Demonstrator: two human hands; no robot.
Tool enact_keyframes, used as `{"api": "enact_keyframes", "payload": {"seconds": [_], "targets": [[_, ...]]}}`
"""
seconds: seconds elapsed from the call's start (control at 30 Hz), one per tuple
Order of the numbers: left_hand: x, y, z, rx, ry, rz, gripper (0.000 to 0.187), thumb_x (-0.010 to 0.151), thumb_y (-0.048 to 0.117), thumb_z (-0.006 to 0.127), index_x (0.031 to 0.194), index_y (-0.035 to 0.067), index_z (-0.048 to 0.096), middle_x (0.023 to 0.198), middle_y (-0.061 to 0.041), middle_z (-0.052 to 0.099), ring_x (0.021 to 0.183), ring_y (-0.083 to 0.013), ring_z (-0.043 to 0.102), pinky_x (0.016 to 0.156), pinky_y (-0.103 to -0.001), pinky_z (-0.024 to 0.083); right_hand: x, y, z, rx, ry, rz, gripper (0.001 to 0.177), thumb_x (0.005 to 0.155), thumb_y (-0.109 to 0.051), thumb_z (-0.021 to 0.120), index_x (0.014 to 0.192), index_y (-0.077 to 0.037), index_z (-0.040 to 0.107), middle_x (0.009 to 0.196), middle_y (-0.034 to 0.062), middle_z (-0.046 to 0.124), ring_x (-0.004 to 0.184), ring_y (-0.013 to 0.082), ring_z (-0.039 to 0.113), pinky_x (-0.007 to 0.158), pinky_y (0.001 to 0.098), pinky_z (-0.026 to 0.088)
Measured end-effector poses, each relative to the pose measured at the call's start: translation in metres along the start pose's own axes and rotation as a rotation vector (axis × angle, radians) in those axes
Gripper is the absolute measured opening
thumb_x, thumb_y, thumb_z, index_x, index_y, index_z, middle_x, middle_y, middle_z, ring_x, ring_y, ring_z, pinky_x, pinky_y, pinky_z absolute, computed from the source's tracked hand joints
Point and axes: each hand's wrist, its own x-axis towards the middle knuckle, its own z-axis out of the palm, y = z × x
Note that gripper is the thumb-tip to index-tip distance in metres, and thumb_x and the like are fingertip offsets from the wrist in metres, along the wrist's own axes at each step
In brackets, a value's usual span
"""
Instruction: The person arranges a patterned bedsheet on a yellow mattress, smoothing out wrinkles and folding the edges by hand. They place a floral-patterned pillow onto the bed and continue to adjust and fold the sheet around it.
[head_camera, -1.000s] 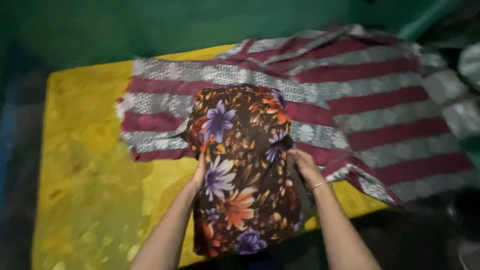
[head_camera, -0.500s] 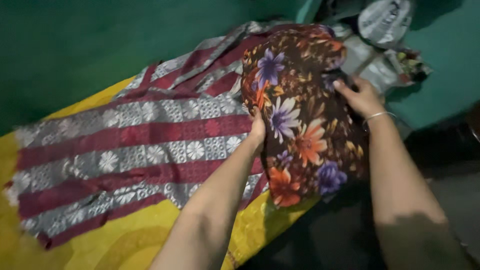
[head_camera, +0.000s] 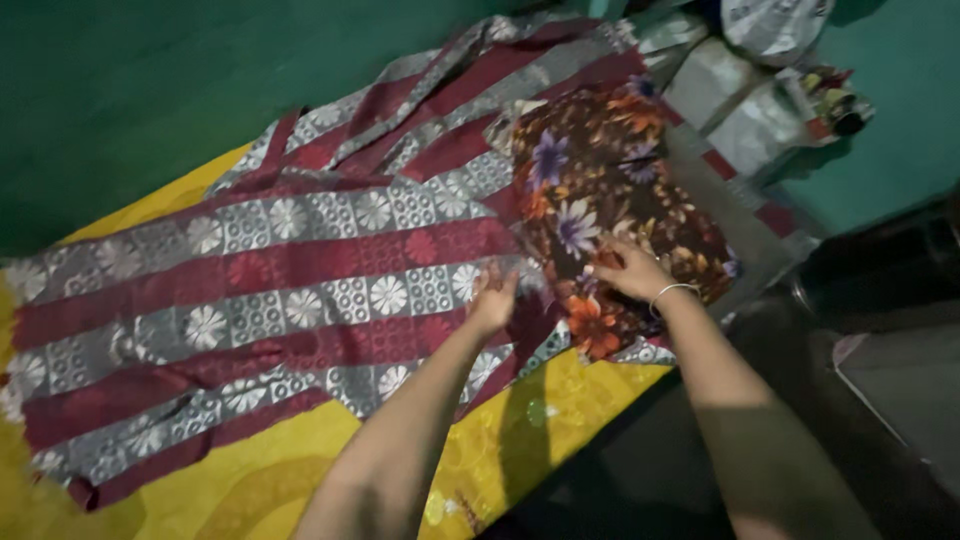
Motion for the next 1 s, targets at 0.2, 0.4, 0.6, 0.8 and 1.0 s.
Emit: {"api": "enact_keyframes", "payload": {"seconds": [0.2, 0.4, 0.6, 0.8, 1.0], "targets": [[-0.045, -0.072, -0.035, 0.035, 0.04, -0.032, 0.086, 0.096, 0.07, 0.031, 0.164, 0.02, 0.015, 0.171, -0.014, 0.016, 0.156, -0.0391, 0.018, 0.125, -0.046, 0.019, -0.005, -0.043, 0.067, -0.093, -0.028, -0.169, 0.085, 0.078, -0.054, 0.079, 0.147, -0.013, 0.049, 0.155, 0.02, 0.043, 0.144, 0.039, 0.038, 0.116, 0.0486, 0.031], [-0.088, -0.137, -0.052, 0.05, 0.049, -0.089, 0.088, 0.095, 0.066, 0.044, 0.164, 0.018, 0.017, 0.168, -0.018, 0.021, 0.155, -0.0378, 0.021, 0.125, -0.043, 0.021, -0.048, -0.072, 0.156, -0.261, -0.338, -0.143, 0.068, 0.088, -0.026, 0.064, 0.154, -0.028, 0.049, 0.151, 0.0155, 0.052, 0.139, 0.0349, 0.051, 0.115, 0.0491, 0.043], [-0.119, -0.163, -0.045, 0.05, -0.015, -0.191, 0.089, 0.09, 0.058, 0.06, 0.161, 0.017, 0.025, 0.167, -0.016, 0.023, 0.153, -0.0349, 0.027, 0.122, -0.04, 0.028, -0.078, -0.091, 0.191, -0.202, -0.348, -0.01, 0.07, 0.086, -0.034, 0.071, 0.15, -0.023, 0.046, 0.152, 0.0166, 0.045, 0.138, 0.0364, 0.046, 0.11, 0.0494, 0.043], [-0.092, -0.212, 0.012, 0.043, 0.07, 0.027, 0.068, 0.097, 0.037, 0.054, 0.158, 0.011, 0.037, 0.166, -0.021, 0.031, 0.15, -0.0394, 0.034, 0.121, -0.041, 0.032, -0.072, -0.028, 0.197, 0.003, -0.066, 0.043, 0.066, 0.084, -0.031, 0.075, 0.143, -0.014, 0.052, 0.149, 0.0185, 0.049, 0.137, 0.038, 0.048, 0.109, 0.048, 0.044], [-0.074, -0.186, 0.022, -0.06, 0.119, 0.038, 0.062, 0.099, 0.034, 0.056, 0.156, 0.016, 0.037, 0.161, -0.02, 0.037, 0.148, -0.0364, 0.039, 0.119, -0.04, 0.035, -0.065, 0.031, 0.19, 0.313, 0.179, 0.166, 0.053, 0.084, -0.017, 0.073, 0.135, -0.008, 0.062, 0.134, 0.0185, 0.062, 0.113, 0.0348, 0.068, 0.098, 0.0397, 0.055]]}}
